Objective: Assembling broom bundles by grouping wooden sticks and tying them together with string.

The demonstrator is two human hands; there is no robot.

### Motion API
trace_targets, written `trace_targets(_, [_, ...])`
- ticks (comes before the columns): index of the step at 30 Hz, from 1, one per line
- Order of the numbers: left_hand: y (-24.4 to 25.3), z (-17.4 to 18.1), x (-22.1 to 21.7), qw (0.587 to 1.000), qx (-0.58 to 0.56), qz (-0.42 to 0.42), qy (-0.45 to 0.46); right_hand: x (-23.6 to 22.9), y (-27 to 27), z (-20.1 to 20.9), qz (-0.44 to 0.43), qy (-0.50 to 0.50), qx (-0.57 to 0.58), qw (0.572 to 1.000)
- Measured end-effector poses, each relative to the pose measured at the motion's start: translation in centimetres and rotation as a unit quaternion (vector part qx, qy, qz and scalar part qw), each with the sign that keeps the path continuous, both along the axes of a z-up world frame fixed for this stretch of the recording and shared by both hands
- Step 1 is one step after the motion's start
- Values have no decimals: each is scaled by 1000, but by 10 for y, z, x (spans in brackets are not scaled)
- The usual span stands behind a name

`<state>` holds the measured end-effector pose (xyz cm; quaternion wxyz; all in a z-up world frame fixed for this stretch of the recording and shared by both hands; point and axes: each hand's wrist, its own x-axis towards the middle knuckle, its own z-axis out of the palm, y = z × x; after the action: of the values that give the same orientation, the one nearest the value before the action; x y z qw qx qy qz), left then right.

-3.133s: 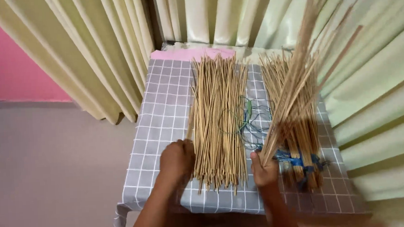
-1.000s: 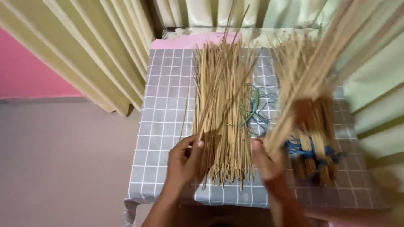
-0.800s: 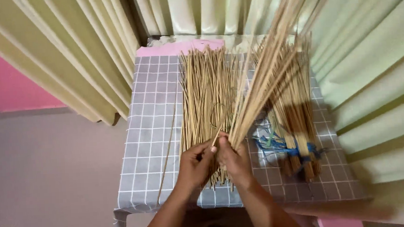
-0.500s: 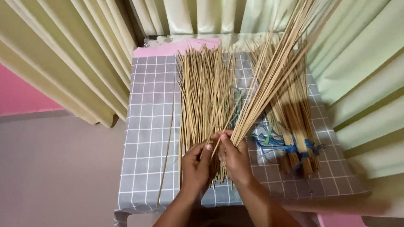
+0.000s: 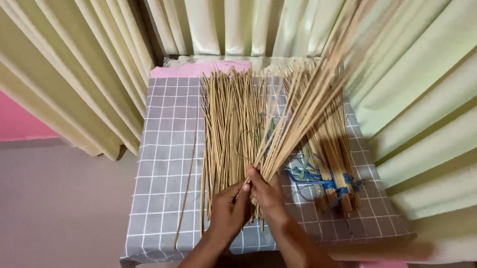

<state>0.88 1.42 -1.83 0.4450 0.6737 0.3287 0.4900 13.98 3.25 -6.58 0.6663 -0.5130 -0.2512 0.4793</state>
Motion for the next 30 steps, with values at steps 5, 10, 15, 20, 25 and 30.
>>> trace_targets(5, [-6,-11,4,998,-46,37,-28,-6,-5,14,-19,8,-24,999])
trace_targets(10, [-8,-13,1,992,-70,96,-39,0,-9,14,-8,-115,-5,993])
trace_targets(15, [-7,-22,0,965,-240,62,-87,9,-9,12,-21,-117,92,989])
trace_targets(20, [-12,-10,6,997,-17,-25,66,7,-17,50,-22,-105,26,994])
trace_targets(25, [-12,-15,3,968,121,0,220,33,-15,46,13,-59,103,993])
trace_targets(30, [2,38,-44,943,-105,50,312,103,-8,59,141,-49,384,911])
